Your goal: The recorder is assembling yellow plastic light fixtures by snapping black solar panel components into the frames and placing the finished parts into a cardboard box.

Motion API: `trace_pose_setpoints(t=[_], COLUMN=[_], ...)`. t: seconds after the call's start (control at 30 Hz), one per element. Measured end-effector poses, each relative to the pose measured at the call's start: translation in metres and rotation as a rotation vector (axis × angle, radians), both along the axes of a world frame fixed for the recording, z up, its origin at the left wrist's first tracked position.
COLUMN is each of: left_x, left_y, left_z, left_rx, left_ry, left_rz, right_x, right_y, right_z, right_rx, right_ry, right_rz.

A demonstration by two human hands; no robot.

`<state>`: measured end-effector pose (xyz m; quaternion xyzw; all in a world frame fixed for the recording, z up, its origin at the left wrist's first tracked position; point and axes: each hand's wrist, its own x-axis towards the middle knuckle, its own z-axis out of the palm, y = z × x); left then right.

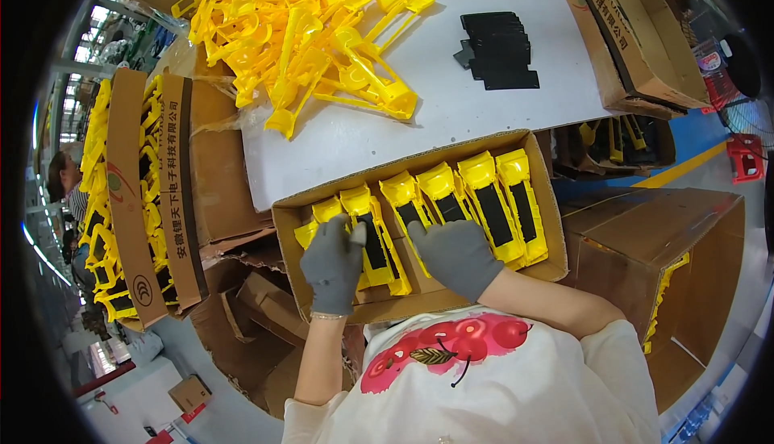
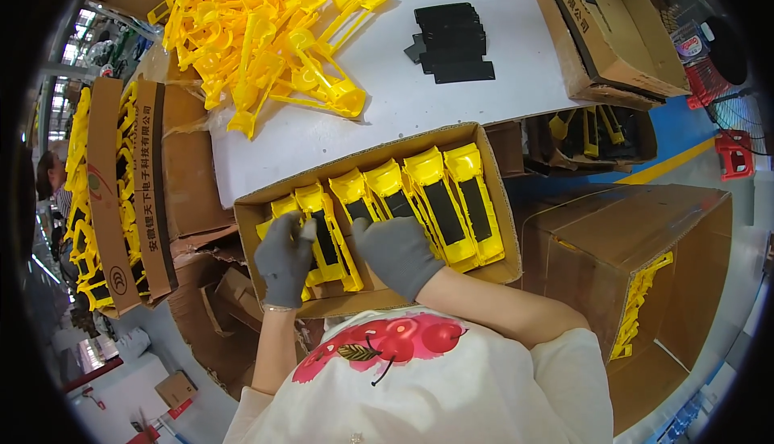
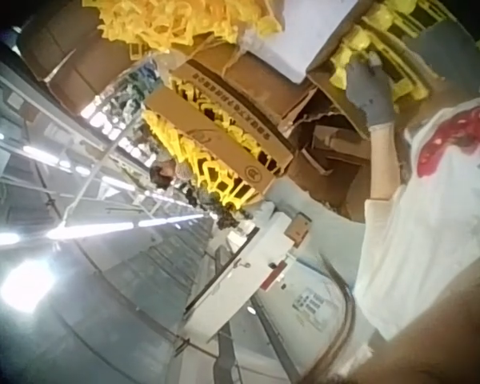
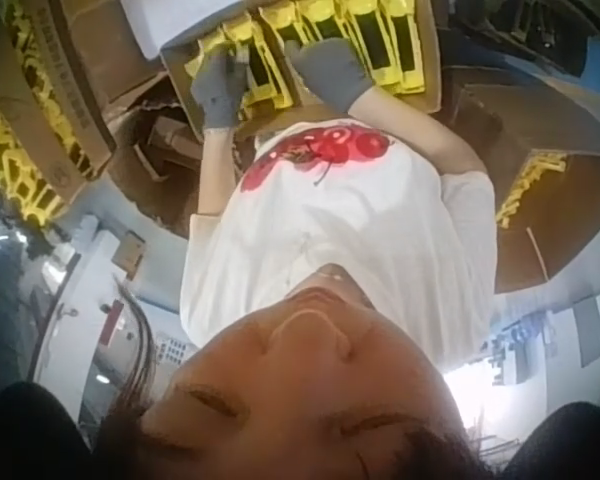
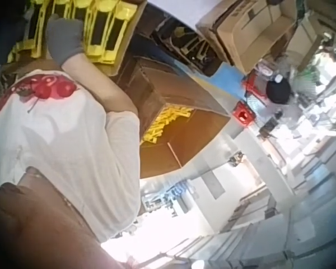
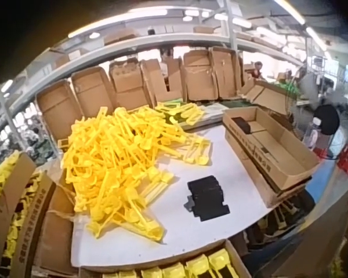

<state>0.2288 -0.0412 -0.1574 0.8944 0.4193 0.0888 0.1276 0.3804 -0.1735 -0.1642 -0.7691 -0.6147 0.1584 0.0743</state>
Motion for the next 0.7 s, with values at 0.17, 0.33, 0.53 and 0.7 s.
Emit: trace_pose_setpoints(t=[0.17, 0.33, 0.53, 0.7], left_x=[-0.005, -0.004, -0.007, 0.004], left_y=[-0.003, -0.006, -0.006, -0.002], left_z=[-0.022, -0.029, -0.028, -0.016], left_rx=[-0.093, 0.091, 0.039, 0.172], left_ry=[0.070, 0.108, 0.169, -0.017], left_rz=[0.091, 0.081, 0.101, -0.084], right_x=[-0.017, -0.025, -0.009, -0.006], right_y=[0.022, 0.023, 0.008, 0.003], right_z=[-0.001, -0.011, -0.015, -0.014], right_rx=[0.177, 0.099, 0.106, 0.070], right_ry=[0.054, 0.091, 0.048, 0.030], right_rz=[0.336, 0.495, 0.441, 0.403])
